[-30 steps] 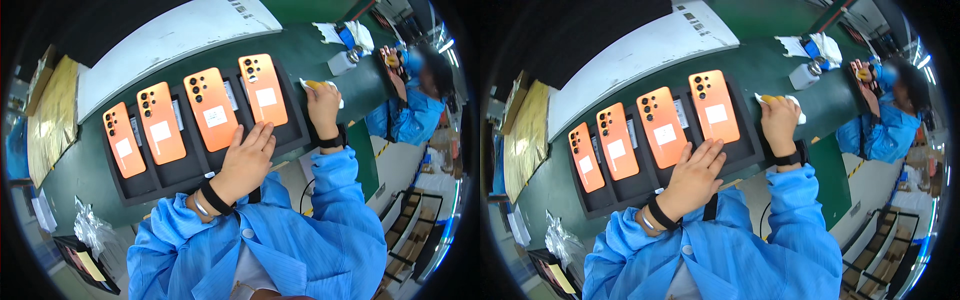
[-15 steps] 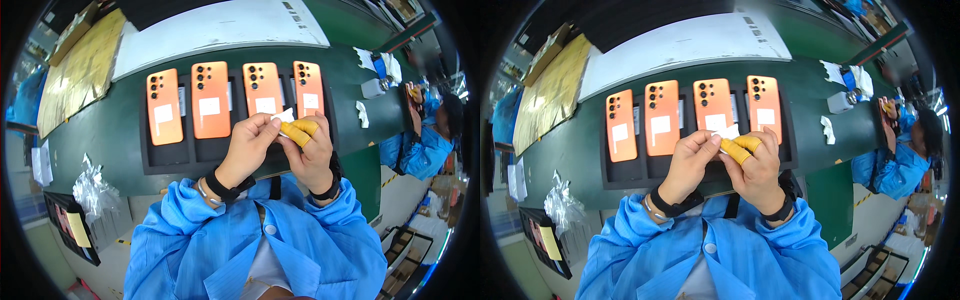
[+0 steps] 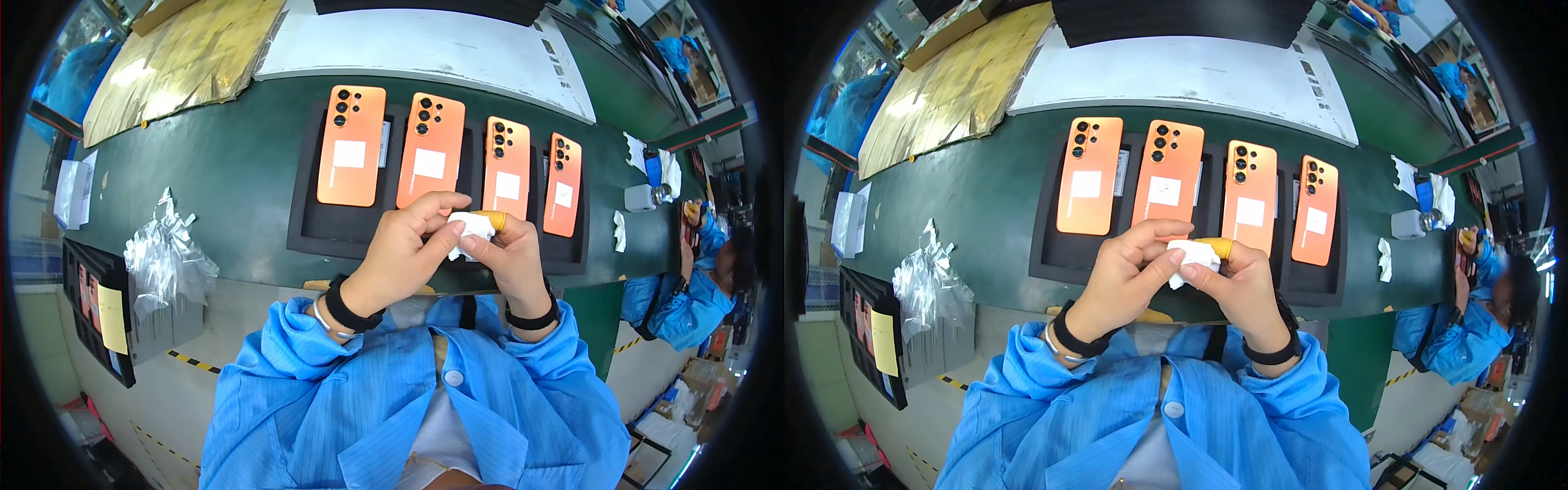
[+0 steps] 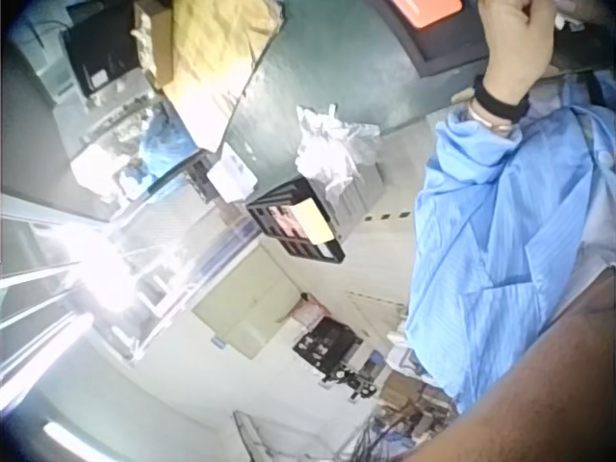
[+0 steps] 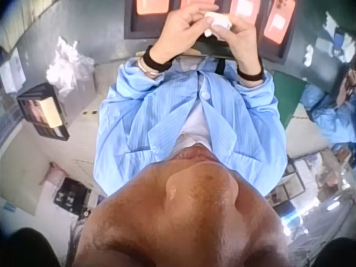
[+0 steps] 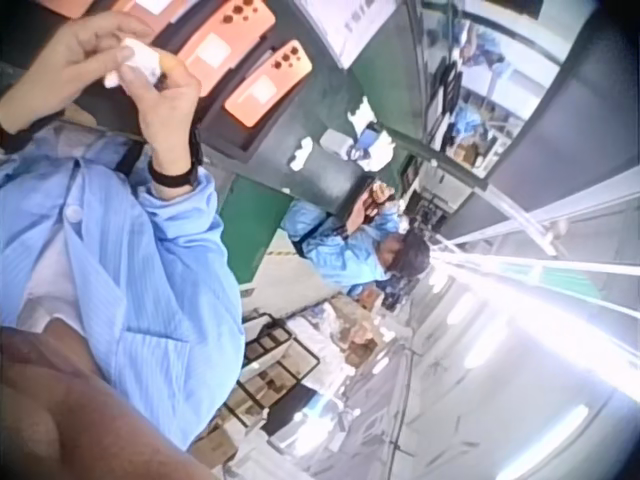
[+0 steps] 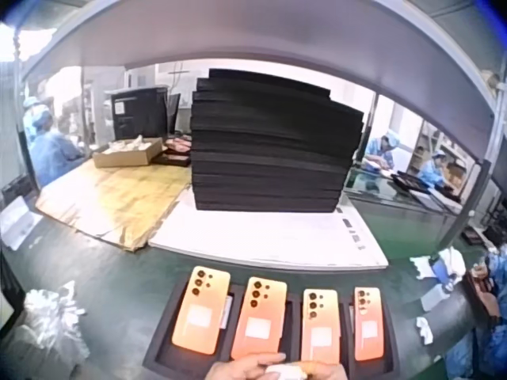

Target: Inspecting and cleaning the camera lenses and bodies of orange smartphones on an electronics assembly line.

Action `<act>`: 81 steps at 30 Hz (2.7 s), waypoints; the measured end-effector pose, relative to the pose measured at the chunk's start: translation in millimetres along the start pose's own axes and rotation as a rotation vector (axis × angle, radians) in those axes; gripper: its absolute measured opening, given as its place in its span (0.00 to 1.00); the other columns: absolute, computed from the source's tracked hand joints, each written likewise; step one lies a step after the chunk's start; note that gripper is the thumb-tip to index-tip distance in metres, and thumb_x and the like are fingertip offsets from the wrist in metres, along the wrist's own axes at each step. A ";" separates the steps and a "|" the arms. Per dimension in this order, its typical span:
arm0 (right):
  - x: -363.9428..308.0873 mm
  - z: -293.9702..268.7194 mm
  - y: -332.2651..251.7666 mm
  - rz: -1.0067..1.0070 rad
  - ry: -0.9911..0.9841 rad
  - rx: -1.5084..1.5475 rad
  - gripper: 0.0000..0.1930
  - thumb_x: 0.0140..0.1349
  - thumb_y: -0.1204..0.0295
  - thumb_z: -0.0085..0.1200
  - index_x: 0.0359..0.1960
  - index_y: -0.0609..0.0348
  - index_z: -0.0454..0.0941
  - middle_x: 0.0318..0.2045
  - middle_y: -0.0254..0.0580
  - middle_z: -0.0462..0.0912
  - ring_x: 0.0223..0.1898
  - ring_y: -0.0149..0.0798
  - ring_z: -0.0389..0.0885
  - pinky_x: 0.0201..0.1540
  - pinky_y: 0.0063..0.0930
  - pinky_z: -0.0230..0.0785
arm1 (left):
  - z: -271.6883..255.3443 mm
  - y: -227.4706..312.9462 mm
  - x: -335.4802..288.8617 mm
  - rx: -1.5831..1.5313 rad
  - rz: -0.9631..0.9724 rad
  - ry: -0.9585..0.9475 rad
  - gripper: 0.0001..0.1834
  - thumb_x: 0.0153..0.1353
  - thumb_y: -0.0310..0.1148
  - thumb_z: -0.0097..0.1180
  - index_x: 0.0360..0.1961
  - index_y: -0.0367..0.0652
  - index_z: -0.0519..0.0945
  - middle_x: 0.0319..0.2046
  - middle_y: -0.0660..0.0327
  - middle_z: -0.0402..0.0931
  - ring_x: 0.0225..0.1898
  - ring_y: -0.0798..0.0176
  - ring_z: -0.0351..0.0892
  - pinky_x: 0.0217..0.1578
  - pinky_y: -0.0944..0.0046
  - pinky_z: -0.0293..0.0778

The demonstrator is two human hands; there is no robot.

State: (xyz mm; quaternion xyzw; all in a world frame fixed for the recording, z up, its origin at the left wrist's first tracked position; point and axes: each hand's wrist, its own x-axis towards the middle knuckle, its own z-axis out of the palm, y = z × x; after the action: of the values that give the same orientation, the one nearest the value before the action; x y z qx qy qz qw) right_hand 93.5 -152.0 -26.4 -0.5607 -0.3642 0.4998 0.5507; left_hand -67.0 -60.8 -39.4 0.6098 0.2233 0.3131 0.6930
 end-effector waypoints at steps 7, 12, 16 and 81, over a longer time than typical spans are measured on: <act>0.4 2.8 4.3 -0.072 0.063 0.107 0.12 0.63 0.78 0.65 0.47 0.67 0.84 0.38 0.35 0.86 0.37 0.24 0.82 0.41 0.19 0.75 | -12.8 9.9 -1.1 0.136 -0.053 -0.038 0.22 0.71 0.24 0.54 0.65 0.35 0.70 0.31 0.62 0.84 0.34 0.78 0.77 0.35 0.75 0.71; -7.5 -5.3 2.4 -0.079 0.085 0.139 0.11 0.64 0.78 0.64 0.48 0.66 0.84 0.38 0.36 0.87 0.39 0.26 0.83 0.44 0.20 0.76 | -11.4 14.1 8.5 0.294 -0.039 -0.071 0.25 0.67 0.25 0.60 0.64 0.36 0.71 0.25 0.64 0.80 0.27 0.76 0.77 0.30 0.73 0.72; -16.9 -18.0 -3.3 -0.084 0.088 0.105 0.13 0.65 0.78 0.63 0.51 0.66 0.84 0.43 0.37 0.87 0.43 0.27 0.83 0.48 0.22 0.76 | 0.2 22.4 16.9 0.453 -0.002 -0.076 0.26 0.63 0.29 0.63 0.62 0.38 0.73 0.21 0.58 0.80 0.22 0.64 0.82 0.26 0.64 0.75; 39.8 -167.9 -27.7 -0.643 0.545 -1.404 0.18 0.59 0.77 0.58 0.52 0.60 0.81 0.50 0.50 0.81 0.52 0.55 0.76 0.60 0.51 0.64 | 35.7 20.1 122.7 -0.363 0.035 0.211 0.13 0.74 0.35 0.51 0.47 0.36 0.81 0.34 0.58 0.83 0.34 0.66 0.81 0.41 0.64 0.79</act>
State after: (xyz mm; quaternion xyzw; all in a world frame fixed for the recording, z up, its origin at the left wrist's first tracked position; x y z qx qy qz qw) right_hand 268.2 -152.8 -23.3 -0.7447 -0.5887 -0.1809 0.2571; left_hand 40.8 1.9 -5.1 0.4427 0.2242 0.4221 0.7587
